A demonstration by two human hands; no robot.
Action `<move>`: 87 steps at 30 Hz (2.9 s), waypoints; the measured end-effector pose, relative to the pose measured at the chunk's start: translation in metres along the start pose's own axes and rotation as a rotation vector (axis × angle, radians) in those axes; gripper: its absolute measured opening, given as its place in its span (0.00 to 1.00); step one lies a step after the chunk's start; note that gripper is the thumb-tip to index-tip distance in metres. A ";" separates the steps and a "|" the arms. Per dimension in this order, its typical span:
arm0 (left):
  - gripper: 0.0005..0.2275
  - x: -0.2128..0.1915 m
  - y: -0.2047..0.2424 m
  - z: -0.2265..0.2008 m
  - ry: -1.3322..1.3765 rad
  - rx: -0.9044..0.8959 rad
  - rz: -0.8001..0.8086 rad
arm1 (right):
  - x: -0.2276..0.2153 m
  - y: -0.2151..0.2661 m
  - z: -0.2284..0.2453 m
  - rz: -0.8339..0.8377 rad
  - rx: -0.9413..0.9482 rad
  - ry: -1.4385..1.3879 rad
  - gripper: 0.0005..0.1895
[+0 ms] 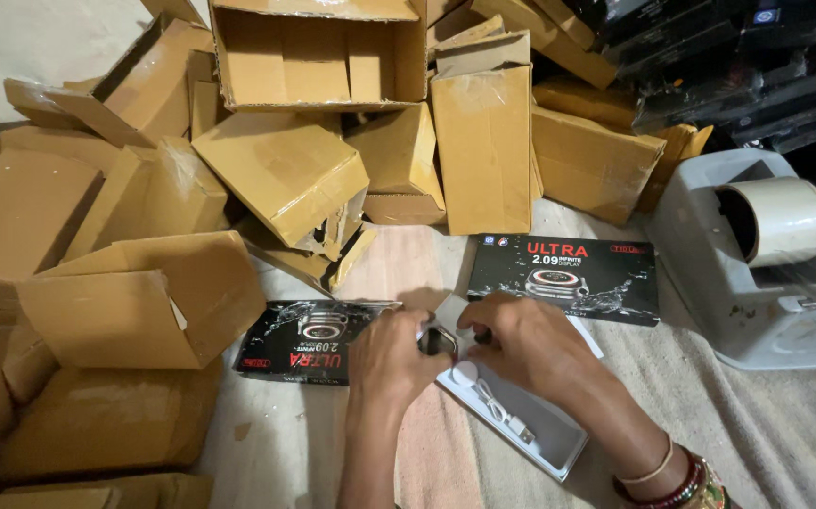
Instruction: The person unpacks a smartwatch box, removes the watch and accessories, then repacks them into a small cardboard shipping box. They fold the box flaps and seal it with packing tape.
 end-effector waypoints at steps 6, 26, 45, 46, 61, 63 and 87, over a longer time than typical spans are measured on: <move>0.27 -0.002 -0.001 -0.015 -0.074 0.146 -0.075 | -0.001 -0.002 0.002 -0.012 -0.058 -0.066 0.17; 0.09 -0.003 -0.001 0.017 0.352 -0.007 -0.149 | -0.010 -0.004 -0.003 -0.029 0.012 -0.108 0.18; 0.04 0.005 -0.006 0.023 0.250 -0.014 -0.164 | -0.059 0.002 -0.043 -0.189 -0.001 -0.090 0.18; 0.05 0.008 -0.006 0.023 0.283 -0.009 -0.142 | -0.061 0.003 -0.045 -0.191 0.015 -0.088 0.18; 0.11 0.026 -0.009 0.014 0.434 0.074 -0.032 | 0.011 0.040 -0.021 0.483 0.200 0.185 0.13; 0.11 0.020 -0.008 0.008 0.433 0.086 -0.055 | 0.007 0.039 -0.020 0.430 0.228 0.288 0.15; 0.57 0.082 0.001 -0.293 -0.089 0.755 -0.132 | -0.177 0.142 -0.272 -0.621 0.681 -0.076 0.20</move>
Point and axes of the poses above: each hand's wrist, its own y-axis away from the middle knuckle, its own x-axis out of the palm, z = x × y, the point moved 10 cm from there along -y, towards the middle knuckle, and after that the axes turned 4 degrees about x, right-handed, at the moved point
